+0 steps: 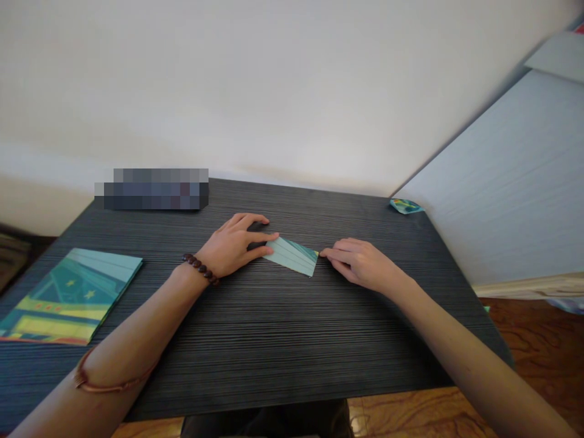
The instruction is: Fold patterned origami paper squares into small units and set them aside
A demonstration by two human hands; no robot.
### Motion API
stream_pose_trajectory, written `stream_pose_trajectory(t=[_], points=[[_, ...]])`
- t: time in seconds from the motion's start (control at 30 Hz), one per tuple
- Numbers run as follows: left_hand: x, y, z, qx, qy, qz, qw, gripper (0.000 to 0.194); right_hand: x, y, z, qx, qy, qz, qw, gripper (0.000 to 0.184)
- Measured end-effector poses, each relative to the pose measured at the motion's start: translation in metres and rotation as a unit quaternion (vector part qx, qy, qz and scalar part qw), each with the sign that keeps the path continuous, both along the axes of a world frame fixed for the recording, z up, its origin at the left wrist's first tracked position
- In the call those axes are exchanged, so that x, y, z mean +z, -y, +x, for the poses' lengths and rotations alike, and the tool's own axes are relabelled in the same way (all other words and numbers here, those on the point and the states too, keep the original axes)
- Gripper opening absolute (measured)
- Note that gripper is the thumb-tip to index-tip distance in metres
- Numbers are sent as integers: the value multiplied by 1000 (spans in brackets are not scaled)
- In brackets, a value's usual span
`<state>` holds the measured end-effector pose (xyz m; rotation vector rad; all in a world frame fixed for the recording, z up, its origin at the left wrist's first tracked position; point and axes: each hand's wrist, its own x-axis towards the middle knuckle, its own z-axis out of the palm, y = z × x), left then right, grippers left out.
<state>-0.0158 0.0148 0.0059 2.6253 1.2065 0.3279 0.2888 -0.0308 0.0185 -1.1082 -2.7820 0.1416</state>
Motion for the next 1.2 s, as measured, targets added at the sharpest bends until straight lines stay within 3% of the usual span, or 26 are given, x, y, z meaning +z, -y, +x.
stream_pose_trajectory(t=[0.13, 0.3, 0.43, 0.57, 0.67, 0.93, 1.2], points=[[-3, 0, -1, -5, 31, 1, 999, 37, -4, 8, -4, -91, -65, -28, 993, 29], [-5, 1, -2, -2, 90, -11, 996, 35, -16, 7, -34, -185, -172, -26, 967, 35], [-2, 2, -3, 1, 128, -34, 991, 32, -19, -7, -56, -183, -223, -30, 957, 24], [0, 6, 4, 21, 139, -42, 989, 32, -18, -13, -64, -182, -277, -102, 938, 15], [1, 12, 15, 33, 164, -45, 985, 21, -18, -11, -65, -174, -300, -145, 927, 10], [1, 22, 33, 65, 224, -41, 971, 19, -14, -5, -66, -133, -263, -116, 949, 16], [3, 19, 27, 81, 194, -41, 977, 19, -13, -5, -66, -125, -291, -112, 942, 18]])
